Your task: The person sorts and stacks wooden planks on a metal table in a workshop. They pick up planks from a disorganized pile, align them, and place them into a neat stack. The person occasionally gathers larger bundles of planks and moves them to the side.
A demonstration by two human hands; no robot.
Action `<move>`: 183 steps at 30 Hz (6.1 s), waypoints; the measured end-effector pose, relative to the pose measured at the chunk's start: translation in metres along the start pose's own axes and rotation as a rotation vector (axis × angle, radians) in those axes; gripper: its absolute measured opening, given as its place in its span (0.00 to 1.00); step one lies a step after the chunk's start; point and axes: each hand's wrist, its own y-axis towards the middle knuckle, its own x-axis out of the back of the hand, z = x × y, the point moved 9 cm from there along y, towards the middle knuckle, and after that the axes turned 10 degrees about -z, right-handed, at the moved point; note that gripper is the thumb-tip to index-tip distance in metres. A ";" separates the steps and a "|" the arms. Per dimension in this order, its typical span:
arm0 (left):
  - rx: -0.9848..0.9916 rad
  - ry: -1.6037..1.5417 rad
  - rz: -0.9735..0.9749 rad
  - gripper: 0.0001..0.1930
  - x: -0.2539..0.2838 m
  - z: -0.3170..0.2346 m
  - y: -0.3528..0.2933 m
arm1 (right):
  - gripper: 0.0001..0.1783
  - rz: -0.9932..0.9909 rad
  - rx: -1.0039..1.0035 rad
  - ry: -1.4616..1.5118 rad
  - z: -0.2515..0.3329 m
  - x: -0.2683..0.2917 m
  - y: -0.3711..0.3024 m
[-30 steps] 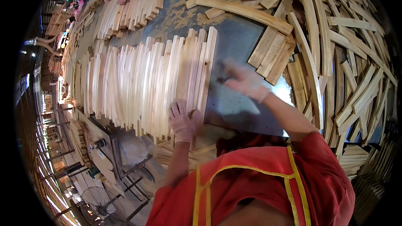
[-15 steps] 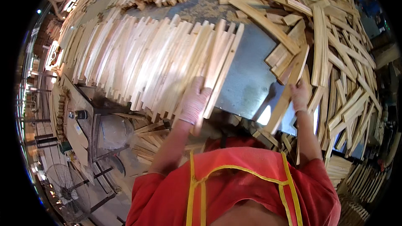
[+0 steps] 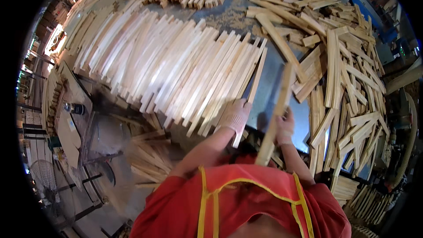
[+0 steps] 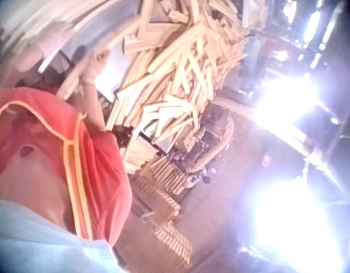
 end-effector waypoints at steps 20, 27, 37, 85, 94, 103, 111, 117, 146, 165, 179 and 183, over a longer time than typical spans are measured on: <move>0.865 -1.247 -0.454 0.17 0.068 0.201 -0.123 | 0.50 0.482 -0.251 0.263 0.022 -0.110 0.030; 0.493 -0.815 0.075 0.28 0.025 0.168 -0.054 | 0.41 0.877 0.186 -0.542 -0.002 -0.098 0.109; 0.456 -0.643 0.115 0.65 0.066 0.053 0.019 | 0.31 0.576 -0.436 0.186 0.043 -0.110 0.137; -0.338 -0.678 0.154 0.29 -0.053 -0.332 0.389 | 0.42 -0.310 0.211 -0.871 0.067 0.105 0.291; 0.516 -0.617 0.175 0.35 -0.215 -0.076 0.213 | 0.49 0.030 0.041 -0.771 0.068 0.063 0.275; 0.941 -1.117 0.267 0.29 -0.168 0.011 0.161 | 0.31 0.214 -0.707 0.554 0.008 -0.101 0.153; 0.957 -1.303 0.444 0.29 -0.062 0.107 0.065 | 0.42 0.438 -0.707 0.720 0.001 -0.177 0.054; 0.606 -0.866 0.608 0.30 -0.023 0.107 0.013 | 0.40 0.287 -0.223 -0.197 0.069 -0.159 0.056; -0.708 0.664 0.073 0.44 -0.068 -0.079 0.132 | 0.42 -0.267 -0.214 -1.026 0.011 0.271 0.235; -0.561 0.693 0.239 0.50 -0.263 -0.157 0.131 | 0.38 -0.021 0.313 -0.717 0.055 0.137 0.213; 0.596 -1.119 0.946 0.42 -0.120 0.000 0.006 | 0.31 -0.027 -0.478 0.924 -0.013 -0.064 0.060; 0.649 -0.957 0.728 0.38 -0.064 0.102 -0.042 | 0.33 0.426 -0.510 0.310 0.001 -0.119 -0.034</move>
